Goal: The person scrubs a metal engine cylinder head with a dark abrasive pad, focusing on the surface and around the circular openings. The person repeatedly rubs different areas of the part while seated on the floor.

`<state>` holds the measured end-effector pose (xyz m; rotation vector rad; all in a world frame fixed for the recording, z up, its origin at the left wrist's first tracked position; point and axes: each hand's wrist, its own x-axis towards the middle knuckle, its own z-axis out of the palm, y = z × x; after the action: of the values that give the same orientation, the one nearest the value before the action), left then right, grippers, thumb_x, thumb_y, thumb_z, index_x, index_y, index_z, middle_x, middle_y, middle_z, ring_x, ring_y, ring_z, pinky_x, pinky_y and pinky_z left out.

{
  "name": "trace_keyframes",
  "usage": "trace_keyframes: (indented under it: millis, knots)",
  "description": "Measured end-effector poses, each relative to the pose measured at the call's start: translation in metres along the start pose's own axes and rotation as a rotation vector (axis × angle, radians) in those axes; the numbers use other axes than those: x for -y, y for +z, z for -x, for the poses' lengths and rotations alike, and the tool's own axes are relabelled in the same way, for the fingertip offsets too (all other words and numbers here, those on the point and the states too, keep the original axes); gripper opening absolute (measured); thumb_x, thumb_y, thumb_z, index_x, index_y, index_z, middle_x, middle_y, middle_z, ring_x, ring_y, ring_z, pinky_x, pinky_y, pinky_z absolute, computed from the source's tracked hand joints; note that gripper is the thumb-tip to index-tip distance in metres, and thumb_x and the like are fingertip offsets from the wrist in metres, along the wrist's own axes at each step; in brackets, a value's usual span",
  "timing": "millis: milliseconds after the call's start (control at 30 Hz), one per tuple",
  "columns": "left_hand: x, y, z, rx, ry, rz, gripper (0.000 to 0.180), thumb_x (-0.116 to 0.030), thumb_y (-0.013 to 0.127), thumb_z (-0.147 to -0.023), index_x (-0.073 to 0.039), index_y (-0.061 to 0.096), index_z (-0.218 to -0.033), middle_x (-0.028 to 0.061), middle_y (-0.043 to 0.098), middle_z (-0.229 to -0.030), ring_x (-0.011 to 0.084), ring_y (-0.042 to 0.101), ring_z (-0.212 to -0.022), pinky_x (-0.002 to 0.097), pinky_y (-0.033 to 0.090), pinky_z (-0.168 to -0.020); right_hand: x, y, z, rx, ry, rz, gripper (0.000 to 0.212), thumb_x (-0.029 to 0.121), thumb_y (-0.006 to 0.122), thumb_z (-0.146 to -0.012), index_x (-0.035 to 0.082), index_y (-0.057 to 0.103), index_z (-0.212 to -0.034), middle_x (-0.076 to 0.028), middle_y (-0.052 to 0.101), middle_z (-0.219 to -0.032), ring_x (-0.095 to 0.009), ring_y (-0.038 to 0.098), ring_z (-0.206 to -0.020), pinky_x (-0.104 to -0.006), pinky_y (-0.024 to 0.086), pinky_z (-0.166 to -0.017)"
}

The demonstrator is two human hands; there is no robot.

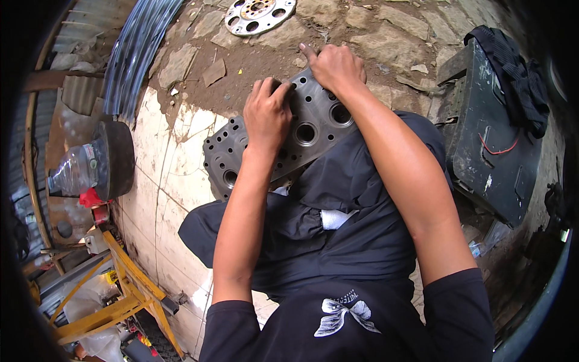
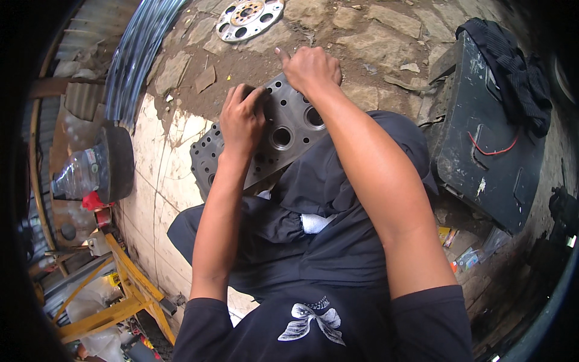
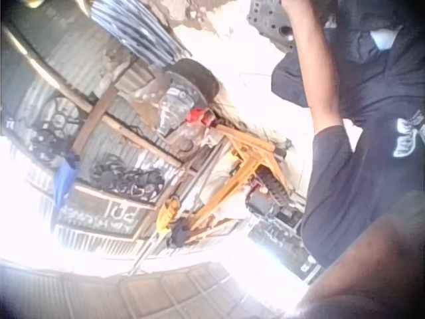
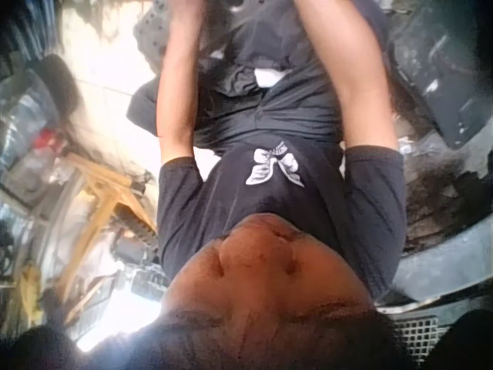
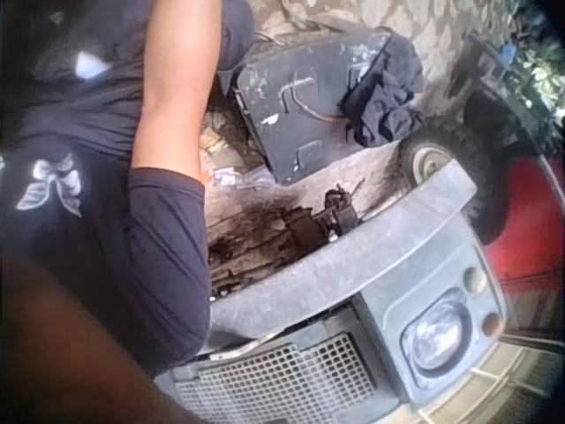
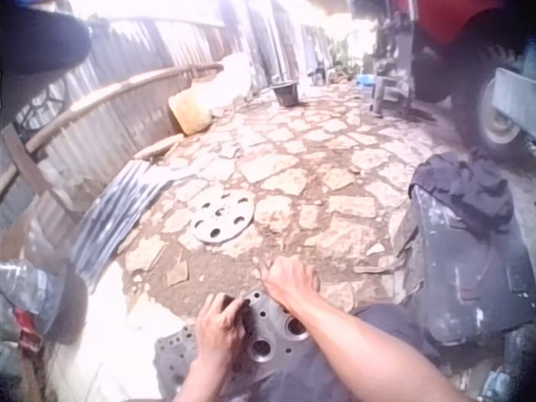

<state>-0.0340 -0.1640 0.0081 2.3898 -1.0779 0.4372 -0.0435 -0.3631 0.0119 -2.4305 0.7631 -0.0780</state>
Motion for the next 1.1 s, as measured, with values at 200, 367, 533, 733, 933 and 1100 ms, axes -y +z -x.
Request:
trace_keyframes:
  millis: [200, 367, 533, 733, 933, 1100]
  knots:
    - [0.008, -0.017, 0.024, 0.078, 0.1, -0.034, 0.035, 0.002, 0.067, -0.08, -0.007, 0.078, -0.113, 0.013, 0.066, -0.1, 0.0352, 0.066, -0.097, 0.0465, 0.055, -0.082, 0.001, 0.002, 0.002, 0.009, 0.02, -0.01, 0.083, 0.075, 0.042, -0.104, 0.002, 0.082, -0.109, -0.032, 0.076, -0.111, -0.051, 0.072, -0.112, -0.0612, 0.055, -0.099]
    - [0.012, -0.006, -0.009, 0.093, 0.184, -0.019, 0.039, 0.0, 0.066, -0.077, -0.007, 0.077, -0.114, 0.012, 0.064, -0.098, 0.0351, 0.064, -0.095, 0.0472, 0.054, -0.08, 0.003, 0.001, 0.005, 0.014, 0.015, -0.007, 0.084, 0.076, 0.042, -0.104, 0.002, 0.082, -0.109, -0.032, 0.076, -0.111, -0.052, 0.072, -0.112, -0.0618, 0.055, -0.099]
    - [0.021, -0.018, 0.014, 0.167, 0.216, -0.005, 0.039, 0.0, 0.066, -0.078, -0.009, 0.078, -0.114, 0.0108, 0.066, -0.099, 0.0343, 0.065, -0.098, 0.0453, 0.056, -0.083, -0.001, -0.002, 0.006, 0.048, 0.017, 0.0, 0.084, 0.076, 0.041, -0.104, 0.002, 0.082, -0.107, -0.032, 0.076, -0.11, -0.052, 0.072, -0.112, -0.0617, 0.056, -0.098]
    - [0.017, -0.01, -0.015, 0.15, 0.215, -0.011, 0.038, 0.0, 0.065, -0.08, -0.009, 0.079, -0.114, 0.0121, 0.067, -0.1, 0.035, 0.066, -0.097, 0.0458, 0.056, -0.084, 0.002, 0.002, 0.006, -0.024, -0.007, 0.036, 0.083, 0.074, 0.043, -0.104, 0.001, 0.082, -0.106, -0.03, 0.077, -0.107, -0.048, 0.075, -0.106, -0.0556, 0.06, -0.09]
    - [0.022, -0.017, 0.004, 0.182, 0.212, 0.018, 0.039, 0.001, 0.065, -0.078, -0.009, 0.079, -0.114, 0.0119, 0.065, -0.097, 0.0344, 0.065, -0.096, 0.0453, 0.056, -0.084, -0.003, -0.001, 0.005, 0.031, -0.008, -0.007, 0.087, 0.077, 0.039, -0.104, 0.001, 0.082, -0.106, -0.033, 0.076, -0.109, -0.053, 0.072, -0.11, -0.0611, 0.057, -0.097]
    - [0.023, -0.015, 0.008, 0.092, 0.205, 0.006, 0.04, 0.0, 0.066, -0.077, -0.009, 0.079, -0.113, 0.0113, 0.064, -0.096, 0.0334, 0.065, -0.096, 0.045, 0.056, -0.082, 0.003, 0.005, 0.006, 0.003, 0.009, -0.006, 0.088, 0.078, 0.039, -0.104, 0.001, 0.082, -0.106, -0.033, 0.076, -0.109, -0.053, 0.072, -0.111, -0.0608, 0.056, -0.098]
